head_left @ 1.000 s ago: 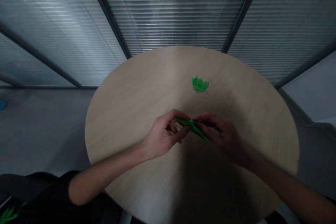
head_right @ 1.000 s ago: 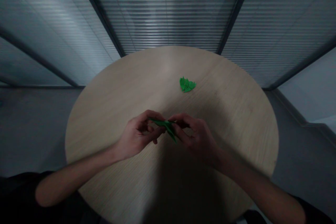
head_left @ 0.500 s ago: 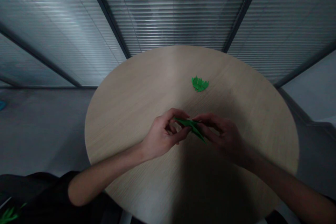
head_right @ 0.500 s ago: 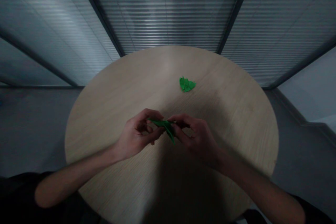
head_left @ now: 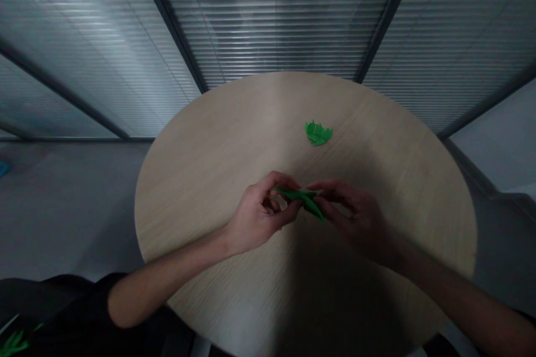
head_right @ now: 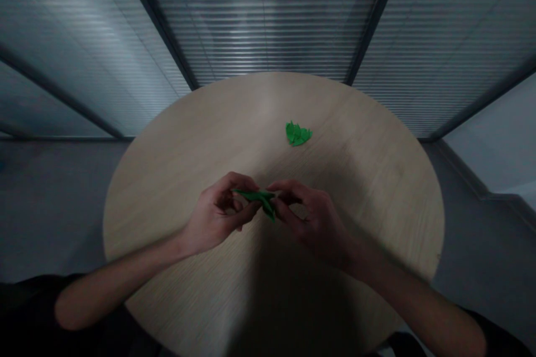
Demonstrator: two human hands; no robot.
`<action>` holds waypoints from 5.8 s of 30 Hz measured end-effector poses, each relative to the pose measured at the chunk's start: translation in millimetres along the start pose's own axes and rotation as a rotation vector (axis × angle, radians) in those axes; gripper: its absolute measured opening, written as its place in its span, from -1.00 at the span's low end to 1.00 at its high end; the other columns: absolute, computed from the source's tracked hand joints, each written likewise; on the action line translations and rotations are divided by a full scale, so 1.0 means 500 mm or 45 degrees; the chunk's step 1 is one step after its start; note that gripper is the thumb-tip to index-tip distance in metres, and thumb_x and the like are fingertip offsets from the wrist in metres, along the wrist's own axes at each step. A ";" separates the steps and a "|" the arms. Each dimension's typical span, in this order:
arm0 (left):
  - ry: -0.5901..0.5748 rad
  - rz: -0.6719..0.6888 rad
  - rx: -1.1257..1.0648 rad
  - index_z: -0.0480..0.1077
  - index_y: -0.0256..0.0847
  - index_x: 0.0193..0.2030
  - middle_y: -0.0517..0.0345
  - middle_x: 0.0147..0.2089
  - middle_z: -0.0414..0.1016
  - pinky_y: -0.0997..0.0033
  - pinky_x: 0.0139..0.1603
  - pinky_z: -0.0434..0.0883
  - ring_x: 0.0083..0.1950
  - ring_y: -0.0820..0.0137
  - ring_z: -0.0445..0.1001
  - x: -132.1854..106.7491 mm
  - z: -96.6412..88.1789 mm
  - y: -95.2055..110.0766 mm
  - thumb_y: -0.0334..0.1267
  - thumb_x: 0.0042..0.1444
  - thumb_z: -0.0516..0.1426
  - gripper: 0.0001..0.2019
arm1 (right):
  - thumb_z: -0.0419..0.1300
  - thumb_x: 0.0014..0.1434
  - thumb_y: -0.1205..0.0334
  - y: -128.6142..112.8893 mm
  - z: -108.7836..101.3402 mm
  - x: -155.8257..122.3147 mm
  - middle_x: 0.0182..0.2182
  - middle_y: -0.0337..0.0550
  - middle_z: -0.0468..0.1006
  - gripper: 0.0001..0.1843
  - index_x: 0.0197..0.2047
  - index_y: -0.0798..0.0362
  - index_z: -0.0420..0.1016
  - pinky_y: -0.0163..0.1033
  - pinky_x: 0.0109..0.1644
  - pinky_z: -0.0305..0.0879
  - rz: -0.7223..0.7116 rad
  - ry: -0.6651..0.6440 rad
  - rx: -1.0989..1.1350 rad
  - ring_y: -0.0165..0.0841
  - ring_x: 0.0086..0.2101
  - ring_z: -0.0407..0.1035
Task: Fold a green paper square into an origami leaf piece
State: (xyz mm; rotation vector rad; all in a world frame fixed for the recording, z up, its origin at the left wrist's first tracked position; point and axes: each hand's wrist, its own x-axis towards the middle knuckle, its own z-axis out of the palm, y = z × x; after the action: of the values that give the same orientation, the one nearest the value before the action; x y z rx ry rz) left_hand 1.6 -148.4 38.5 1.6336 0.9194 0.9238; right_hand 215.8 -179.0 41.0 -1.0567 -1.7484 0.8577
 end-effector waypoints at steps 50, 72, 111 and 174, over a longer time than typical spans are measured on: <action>-0.100 0.496 0.091 0.40 -0.18 -0.11 -0.02 -0.04 0.55 0.27 -0.03 0.52 -0.05 0.30 0.58 0.005 -0.012 -0.004 -0.33 0.26 0.28 -0.86 | 0.30 0.29 0.42 0.002 0.005 0.000 -0.29 -0.19 0.60 -0.85 -0.16 -0.05 0.57 -0.23 -0.24 0.51 -0.348 0.135 -0.075 -0.34 -0.30 0.53; -0.131 0.335 -0.049 0.52 -0.20 -0.20 -0.02 -0.13 0.59 0.39 -0.23 0.53 -0.19 0.35 0.59 0.002 -0.009 0.005 -0.26 0.23 0.32 -0.90 | 0.34 0.26 0.35 0.000 0.005 0.003 -0.30 -0.17 0.63 -0.92 -0.19 -0.02 0.59 -0.27 -0.30 0.56 -0.250 0.107 0.061 -0.36 -0.32 0.57; -0.086 0.275 -0.149 0.33 -0.21 -0.25 0.11 -0.17 0.54 0.52 -0.32 0.40 -0.28 0.48 0.47 -0.001 -0.003 0.002 -0.44 0.15 0.31 -0.78 | 0.33 0.24 0.35 -0.008 0.008 -0.001 -0.32 -0.21 0.61 -0.95 -0.26 0.03 0.57 -0.40 -0.24 0.56 0.022 0.028 0.196 -0.43 -0.35 0.58; -0.029 0.094 -0.058 0.34 -0.22 -0.29 0.08 -0.26 0.56 0.53 -0.41 0.34 -0.38 0.51 0.40 0.001 -0.003 0.015 -0.28 0.21 0.27 -0.82 | 0.35 0.23 0.12 0.001 0.007 0.003 -0.47 -0.15 0.68 -0.81 -0.29 0.08 0.64 -0.33 -0.38 0.49 0.404 -0.074 0.387 -0.37 -0.46 0.58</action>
State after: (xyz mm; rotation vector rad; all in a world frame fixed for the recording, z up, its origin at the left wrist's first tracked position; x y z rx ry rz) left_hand 1.5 -148.8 46.1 1.6451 0.8209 0.9680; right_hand 212.5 -177.9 40.1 -1.1254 -1.4557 1.3174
